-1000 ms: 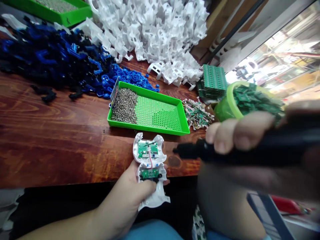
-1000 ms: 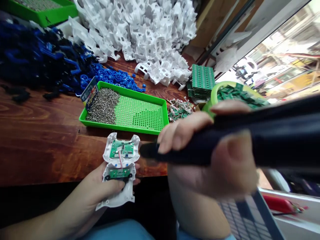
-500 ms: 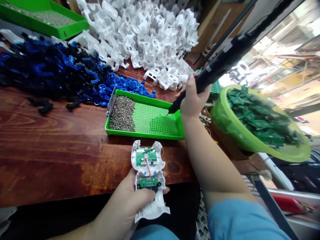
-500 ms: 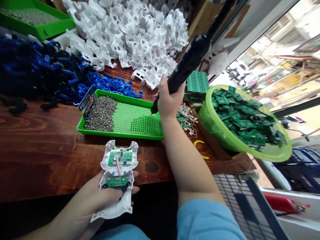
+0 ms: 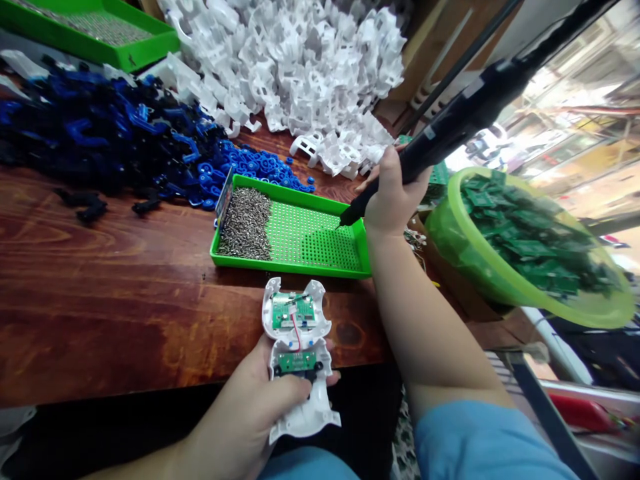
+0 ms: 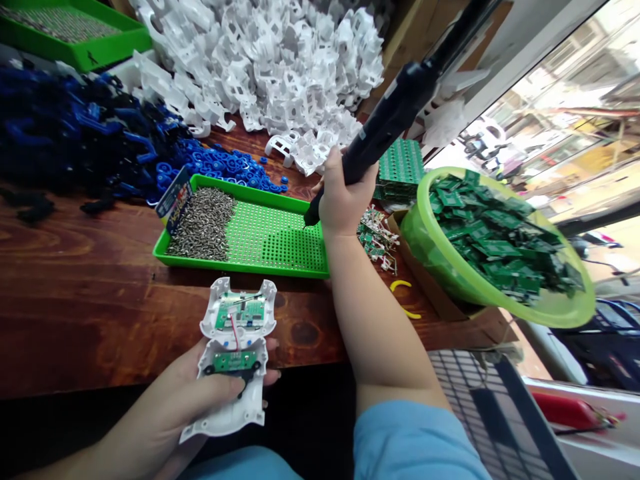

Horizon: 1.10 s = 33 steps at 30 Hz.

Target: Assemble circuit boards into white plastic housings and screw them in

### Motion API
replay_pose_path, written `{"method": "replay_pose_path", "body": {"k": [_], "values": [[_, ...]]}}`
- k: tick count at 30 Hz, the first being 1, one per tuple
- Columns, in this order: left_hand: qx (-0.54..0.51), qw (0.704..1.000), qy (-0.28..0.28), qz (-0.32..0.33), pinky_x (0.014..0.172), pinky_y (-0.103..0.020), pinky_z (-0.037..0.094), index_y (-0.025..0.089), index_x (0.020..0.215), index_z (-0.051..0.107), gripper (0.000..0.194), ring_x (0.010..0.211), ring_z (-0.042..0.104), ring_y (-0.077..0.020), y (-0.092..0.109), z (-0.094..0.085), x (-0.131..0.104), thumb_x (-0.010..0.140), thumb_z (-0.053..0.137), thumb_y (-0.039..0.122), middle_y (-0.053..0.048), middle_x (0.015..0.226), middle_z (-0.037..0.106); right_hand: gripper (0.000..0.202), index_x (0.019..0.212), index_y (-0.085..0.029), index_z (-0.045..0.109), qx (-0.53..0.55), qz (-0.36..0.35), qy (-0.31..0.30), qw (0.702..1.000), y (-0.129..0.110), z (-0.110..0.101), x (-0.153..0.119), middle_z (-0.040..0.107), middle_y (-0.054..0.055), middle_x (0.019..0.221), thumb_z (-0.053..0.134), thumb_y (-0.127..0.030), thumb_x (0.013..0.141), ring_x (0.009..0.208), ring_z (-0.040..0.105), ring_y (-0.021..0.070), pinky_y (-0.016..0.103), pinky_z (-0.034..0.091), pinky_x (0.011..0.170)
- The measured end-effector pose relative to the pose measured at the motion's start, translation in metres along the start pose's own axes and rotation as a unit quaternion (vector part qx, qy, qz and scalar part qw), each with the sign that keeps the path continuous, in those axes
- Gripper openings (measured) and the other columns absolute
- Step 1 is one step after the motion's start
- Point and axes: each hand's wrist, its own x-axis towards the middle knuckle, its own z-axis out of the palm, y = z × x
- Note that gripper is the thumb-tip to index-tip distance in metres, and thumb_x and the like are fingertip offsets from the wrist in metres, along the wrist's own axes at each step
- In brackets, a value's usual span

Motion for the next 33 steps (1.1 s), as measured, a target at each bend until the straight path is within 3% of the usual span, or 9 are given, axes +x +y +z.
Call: {"method": "replay_pose_path", "body": {"k": [7,11,17,19,20,22,24,28,33], "values": [[-0.007,1.0,0.009,0.007,0.067,-0.026,0.052,0.012,0.115,0.055,0.05,0.084,0.069,-0.023,-0.001,0.001,0.0,0.066,0.067,0.007,-0.01,0.099,0.071,0.025,0.086,-0.026,0.044,-0.007,0.017,-0.009,1.0,-0.005,0.001,-0.005,0.044,-0.008,0.056,0.06,-0.043,0.077,0.053,0.06,0.0137,0.026,0.047,0.046],[0.0,1.0,0.003,0.01,0.067,-0.026,0.052,0.012,0.112,0.056,0.046,0.085,0.069,-0.0225,-0.002,0.0,0.001,0.067,0.065,0.006,-0.009,0.097,0.071,0.018,0.082,-0.026,0.044,0.002,0.016,0.013,1.0,-0.013,0.004,-0.003,0.045,-0.01,0.055,0.059,-0.034,0.076,0.04,0.048,0.0081,0.022,0.041,0.039],[0.006,1.0,-0.009,0.019,0.069,-0.026,0.052,0.014,0.11,0.057,0.042,0.084,0.068,-0.02,-0.004,-0.003,0.003,0.069,0.062,0.004,-0.007,0.097,0.07,0.01,0.078,-0.023,0.05,0.03,0.003,0.072,0.997,-0.075,0.001,-0.003,0.044,-0.008,0.048,0.059,-0.027,0.074,0.037,0.042,0.0083,0.023,0.035,0.032],[0.006,1.0,-0.016,0.021,0.07,-0.026,0.052,0.013,0.108,0.056,0.04,0.084,0.067,-0.0201,-0.006,-0.005,0.004,0.07,0.063,0.005,-0.007,0.092,0.07,0.005,0.073,-0.021,0.055,0.046,0.039,0.034,0.998,-0.108,-0.009,-0.012,0.043,-0.006,0.05,0.056,-0.025,0.075,0.04,0.043,0.0074,0.022,0.037,0.033],[0.007,0.999,-0.023,0.021,0.07,-0.026,0.051,0.014,0.107,0.056,0.039,0.083,0.067,-0.0197,-0.007,-0.006,0.005,0.07,0.063,0.005,-0.007,0.092,0.071,0.015,0.066,-0.02,0.055,0.054,0.068,-0.01,0.996,-0.125,-0.015,-0.018,0.042,-0.005,0.049,0.054,-0.03,0.078,0.039,0.042,0.007,0.022,0.036,0.032],[0.012,0.999,-0.039,0.026,0.069,-0.026,0.05,0.014,0.106,0.056,0.038,0.079,0.067,-0.0176,-0.009,-0.009,0.006,0.07,0.064,0.006,-0.007,0.096,0.071,0.016,0.07,-0.023,0.058,0.068,0.108,-0.176,0.976,-0.158,-0.028,-0.032,0.045,-0.005,0.049,0.059,-0.037,0.078,0.036,0.043,0.0091,0.027,0.039,0.031],[0.02,0.998,-0.054,0.036,0.068,-0.025,0.049,0.015,0.108,0.056,0.039,0.076,0.065,-0.0157,-0.012,-0.011,0.008,0.07,0.063,0.007,-0.008,0.099,0.071,0.015,0.08,-0.032,0.059,0.068,0.135,-0.261,0.953,-0.185,-0.036,-0.047,0.049,-0.004,0.054,0.065,-0.045,0.075,0.039,0.048,0.013,0.033,0.044,0.036],[0.034,0.995,-0.069,0.064,0.074,-0.028,0.047,0.016,0.113,0.055,0.045,0.086,0.064,-0.0197,-0.015,-0.013,0.011,0.07,0.063,0.008,-0.007,0.097,0.069,0.027,0.083,-0.033,0.056,0.02,0.233,-0.203,0.951,-0.214,-0.029,-0.071,0.046,-0.003,0.056,0.069,-0.053,0.07,0.043,0.048,0.0141,0.035,0.045,0.044],[0.045,0.994,-0.07,0.068,0.077,-0.029,0.046,0.016,0.112,0.054,0.042,0.092,0.063,-0.0218,-0.016,-0.012,0.011,0.071,0.062,0.01,-0.005,0.096,0.068,0.034,0.081,-0.027,0.055,0.019,0.252,-0.16,0.954,-0.216,-0.021,-0.077,0.045,-0.003,0.052,0.071,-0.054,0.068,0.042,0.046,0.0133,0.032,0.044,0.043]]}}
